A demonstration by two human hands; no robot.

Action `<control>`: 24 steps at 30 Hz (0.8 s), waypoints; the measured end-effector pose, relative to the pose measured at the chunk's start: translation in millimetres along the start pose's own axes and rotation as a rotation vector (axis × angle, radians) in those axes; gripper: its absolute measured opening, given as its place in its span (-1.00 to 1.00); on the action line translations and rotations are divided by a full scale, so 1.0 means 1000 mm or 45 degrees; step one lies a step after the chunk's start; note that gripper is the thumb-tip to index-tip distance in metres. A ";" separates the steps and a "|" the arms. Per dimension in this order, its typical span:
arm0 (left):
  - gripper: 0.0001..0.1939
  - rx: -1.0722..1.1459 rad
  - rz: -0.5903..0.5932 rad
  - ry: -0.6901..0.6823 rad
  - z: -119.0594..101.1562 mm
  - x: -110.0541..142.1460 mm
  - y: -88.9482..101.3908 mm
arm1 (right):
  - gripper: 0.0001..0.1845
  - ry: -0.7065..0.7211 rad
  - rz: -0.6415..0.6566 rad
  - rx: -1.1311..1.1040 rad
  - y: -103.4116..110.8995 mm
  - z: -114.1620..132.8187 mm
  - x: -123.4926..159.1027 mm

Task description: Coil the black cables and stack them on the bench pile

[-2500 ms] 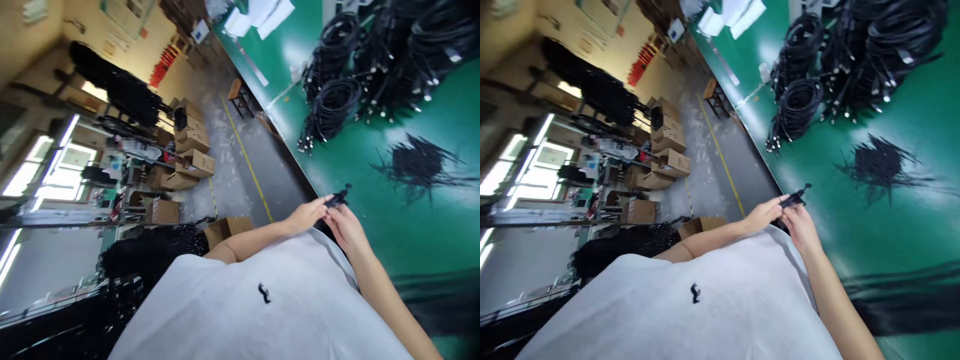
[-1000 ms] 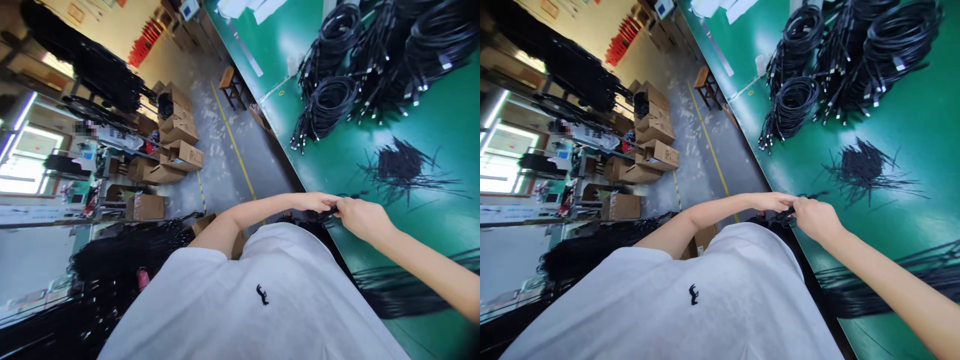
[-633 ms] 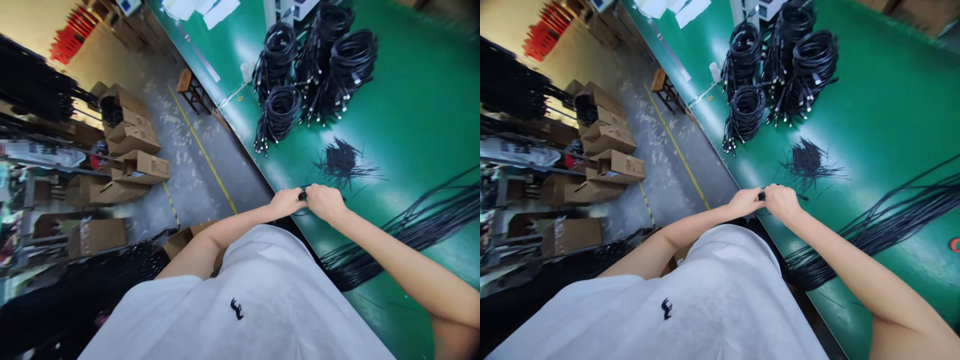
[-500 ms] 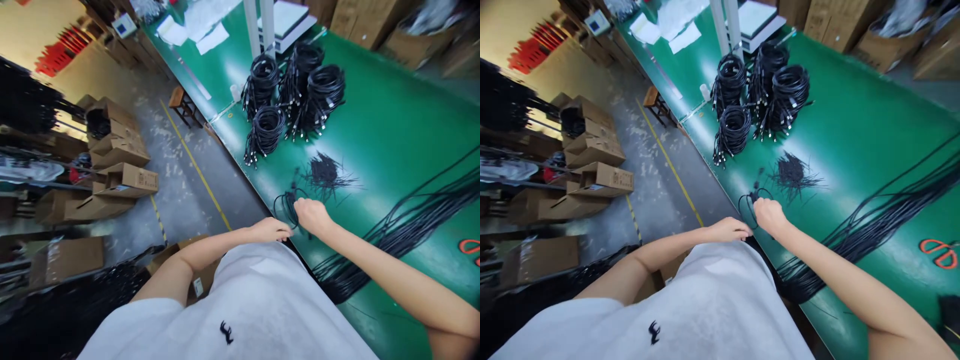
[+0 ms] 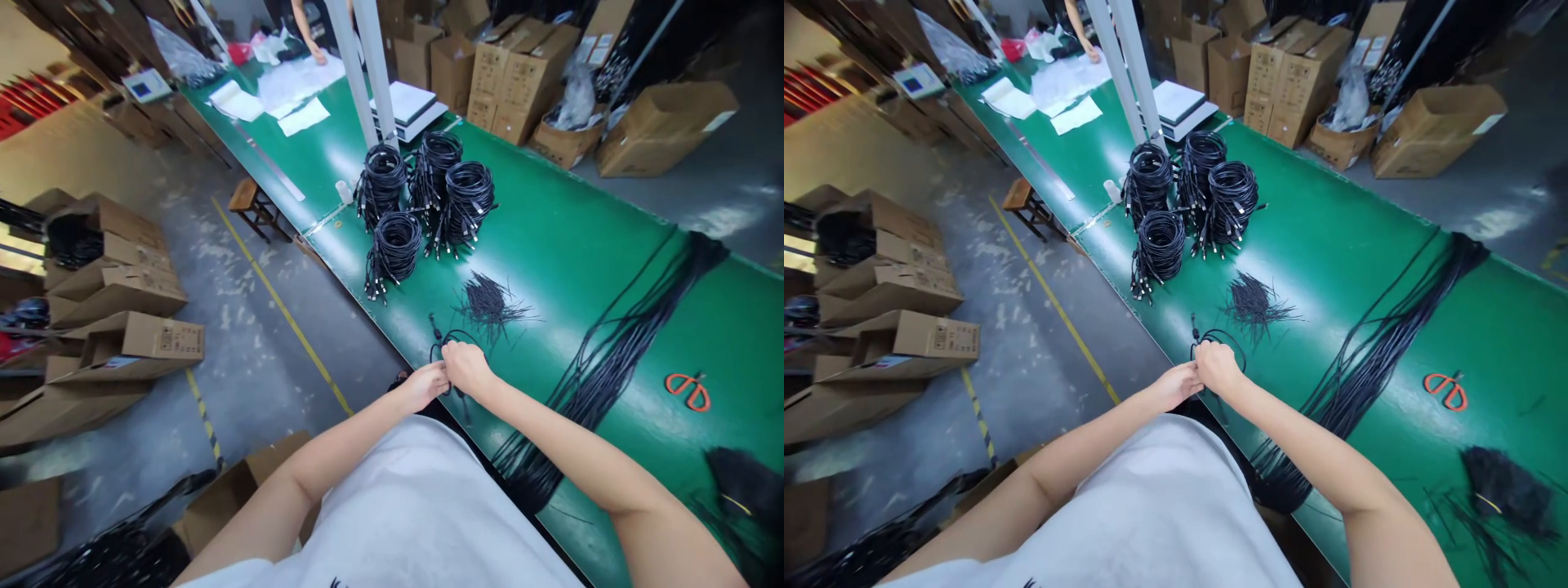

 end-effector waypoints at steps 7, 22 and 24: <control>-0.83 0.053 -0.107 -0.266 -0.044 -0.011 0.016 | -0.72 -0.318 -0.134 -0.855 -0.009 -0.019 -0.010; -0.82 -0.146 0.328 -0.323 -0.192 -0.056 -0.021 | -0.59 -0.616 -0.091 -2.744 -0.067 -0.012 -0.010; -0.77 -0.079 0.339 -0.404 -0.249 -0.078 -0.013 | -0.62 -0.857 -0.346 -2.771 -0.082 -0.039 -0.001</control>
Point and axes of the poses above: each hand's wrist, its own x-axis away from the middle knuckle, its own y-axis out of the back of the hand, z = x × y, the point moved 9 cm from there along -x, towards the middle knuckle, and after that the axes turned 1 degree about x, right-handed, at the moved point
